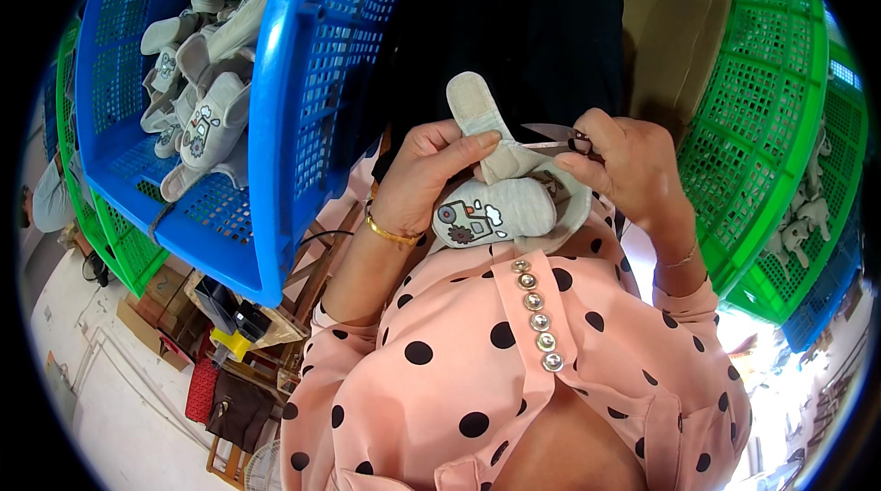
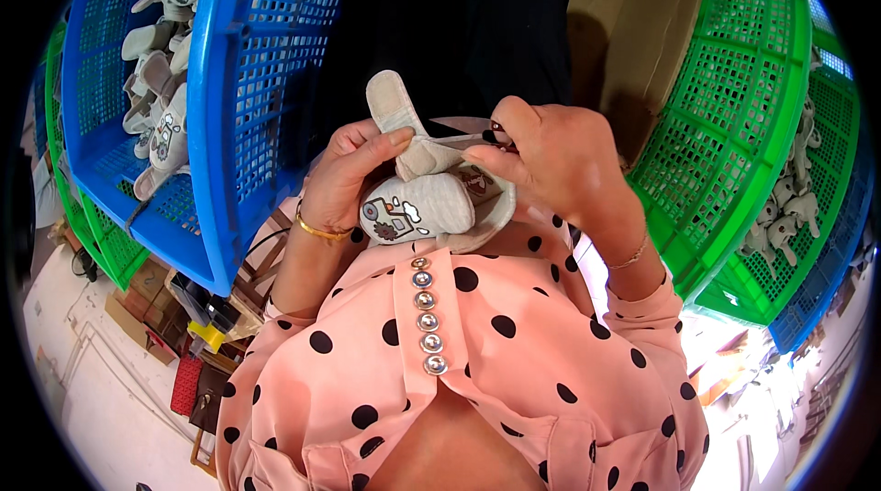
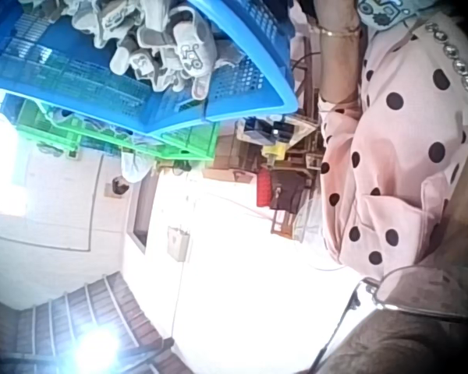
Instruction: The person sits on the floor and uses scissors to trim excess threads and fabric from the edges of white slippers. They handle the slippers one by one, picking them from a blue basket, trimming them, and placing them into a green basket.
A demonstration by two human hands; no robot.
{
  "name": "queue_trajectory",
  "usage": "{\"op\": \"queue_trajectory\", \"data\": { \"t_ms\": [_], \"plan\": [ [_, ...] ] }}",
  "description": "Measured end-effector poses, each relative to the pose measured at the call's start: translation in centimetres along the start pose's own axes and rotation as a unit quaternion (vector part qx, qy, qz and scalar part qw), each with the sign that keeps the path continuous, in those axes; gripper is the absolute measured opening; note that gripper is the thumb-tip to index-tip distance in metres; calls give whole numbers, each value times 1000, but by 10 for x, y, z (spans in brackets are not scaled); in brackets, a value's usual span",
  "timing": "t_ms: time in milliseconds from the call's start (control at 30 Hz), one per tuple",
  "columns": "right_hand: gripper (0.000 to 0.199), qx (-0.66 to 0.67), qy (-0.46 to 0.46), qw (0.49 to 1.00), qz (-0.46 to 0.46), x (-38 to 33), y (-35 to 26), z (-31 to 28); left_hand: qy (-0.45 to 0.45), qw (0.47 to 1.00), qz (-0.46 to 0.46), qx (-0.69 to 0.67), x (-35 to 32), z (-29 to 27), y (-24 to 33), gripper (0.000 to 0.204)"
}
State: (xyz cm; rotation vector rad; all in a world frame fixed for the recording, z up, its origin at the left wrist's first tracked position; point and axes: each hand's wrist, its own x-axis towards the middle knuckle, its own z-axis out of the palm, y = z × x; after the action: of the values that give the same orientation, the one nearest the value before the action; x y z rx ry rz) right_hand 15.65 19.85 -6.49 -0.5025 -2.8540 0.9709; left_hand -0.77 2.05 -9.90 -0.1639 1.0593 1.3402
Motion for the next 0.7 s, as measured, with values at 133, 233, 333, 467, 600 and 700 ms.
{"op": "queue_trajectory", "data": {
  "t_ms": [133,233,333,467,600,700],
  "plan": [
    [38,-25,-37,998,-33,5,2,-11,4,1000,-1,2,0,1,1,17],
    [35,-30,-48,997,-60,9,2,-11,-1,1000,-2,-1,0,0,0,17],
    [42,-45,-25,995,-86,11,3,-6,-6,1000,-3,-4,1,0,0,17],
    [43,-69,-40,992,-95,15,2,-6,-9,1000,-1,-6,1,-1,1,16],
    [42,-96,-39,989,-103,18,0,-7,-11,1000,-3,-16,2,0,0,17],
    [41,-135,-37,984,-109,17,-2,-8,-8,1000,-8,-17,2,0,-1,17]
  ]
}}
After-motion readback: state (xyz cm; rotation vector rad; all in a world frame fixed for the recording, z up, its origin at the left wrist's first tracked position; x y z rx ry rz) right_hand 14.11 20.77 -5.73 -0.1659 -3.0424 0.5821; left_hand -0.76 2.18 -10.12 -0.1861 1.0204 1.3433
